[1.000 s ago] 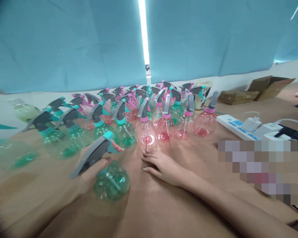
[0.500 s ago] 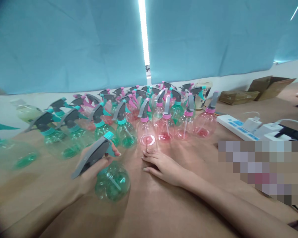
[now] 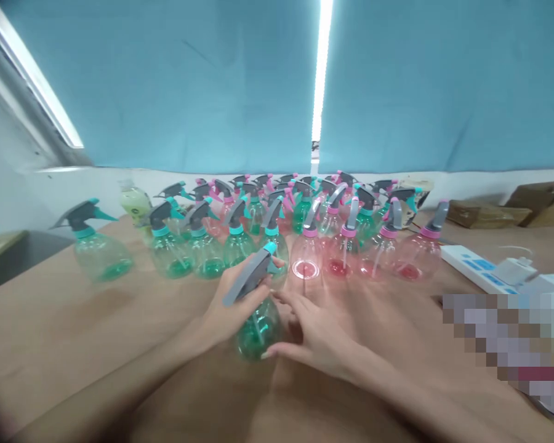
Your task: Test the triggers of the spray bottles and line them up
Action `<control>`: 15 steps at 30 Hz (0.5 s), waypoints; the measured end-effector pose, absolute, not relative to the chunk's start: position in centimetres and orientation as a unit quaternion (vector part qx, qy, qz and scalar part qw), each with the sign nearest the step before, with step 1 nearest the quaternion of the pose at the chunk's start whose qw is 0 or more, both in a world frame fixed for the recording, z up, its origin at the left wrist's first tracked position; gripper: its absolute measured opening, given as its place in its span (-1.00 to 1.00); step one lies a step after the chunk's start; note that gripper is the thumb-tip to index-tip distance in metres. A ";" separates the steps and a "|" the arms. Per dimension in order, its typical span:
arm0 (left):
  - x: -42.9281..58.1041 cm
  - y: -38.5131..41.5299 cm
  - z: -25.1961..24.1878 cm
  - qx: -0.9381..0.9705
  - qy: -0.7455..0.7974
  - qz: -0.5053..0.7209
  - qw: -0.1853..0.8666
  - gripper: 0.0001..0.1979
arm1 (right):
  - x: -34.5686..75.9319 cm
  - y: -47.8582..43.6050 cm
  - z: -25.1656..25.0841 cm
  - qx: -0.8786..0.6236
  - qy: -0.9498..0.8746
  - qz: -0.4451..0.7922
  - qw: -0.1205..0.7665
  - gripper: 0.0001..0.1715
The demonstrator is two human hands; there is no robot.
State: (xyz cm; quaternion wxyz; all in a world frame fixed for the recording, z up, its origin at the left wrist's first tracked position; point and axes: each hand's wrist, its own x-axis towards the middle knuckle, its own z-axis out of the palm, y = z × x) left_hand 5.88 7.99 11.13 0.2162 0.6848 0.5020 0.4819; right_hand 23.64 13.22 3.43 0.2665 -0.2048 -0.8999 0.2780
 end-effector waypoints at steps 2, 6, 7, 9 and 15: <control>5.6 7.7 11.2 0.692 0.495 0.482 0.210 -0.71 | 22.1 12.1 4.2 -0.209 -0.894 0.288 0.274 0.04; 4.1 6.4 11.6 0.693 0.503 0.480 0.188 -0.73 | 18.8 10.6 5.6 -0.212 -0.889 0.280 0.292 -0.08; 3.5 5.9 11.7 0.690 0.510 0.480 0.184 -0.73 | 17.9 10.2 5.9 -0.209 -0.891 0.276 0.293 -0.14; 1.7 4.8 11.7 0.676 0.525 0.484 0.181 -0.71 | 16.0 9.5 6.3 -0.208 -0.896 0.265 0.288 -0.19; -5.7 1.0 11.0 0.597 0.578 0.532 0.162 -0.57 | 8.2 6.6 7.7 -0.183 -0.912 0.287 0.227 -0.09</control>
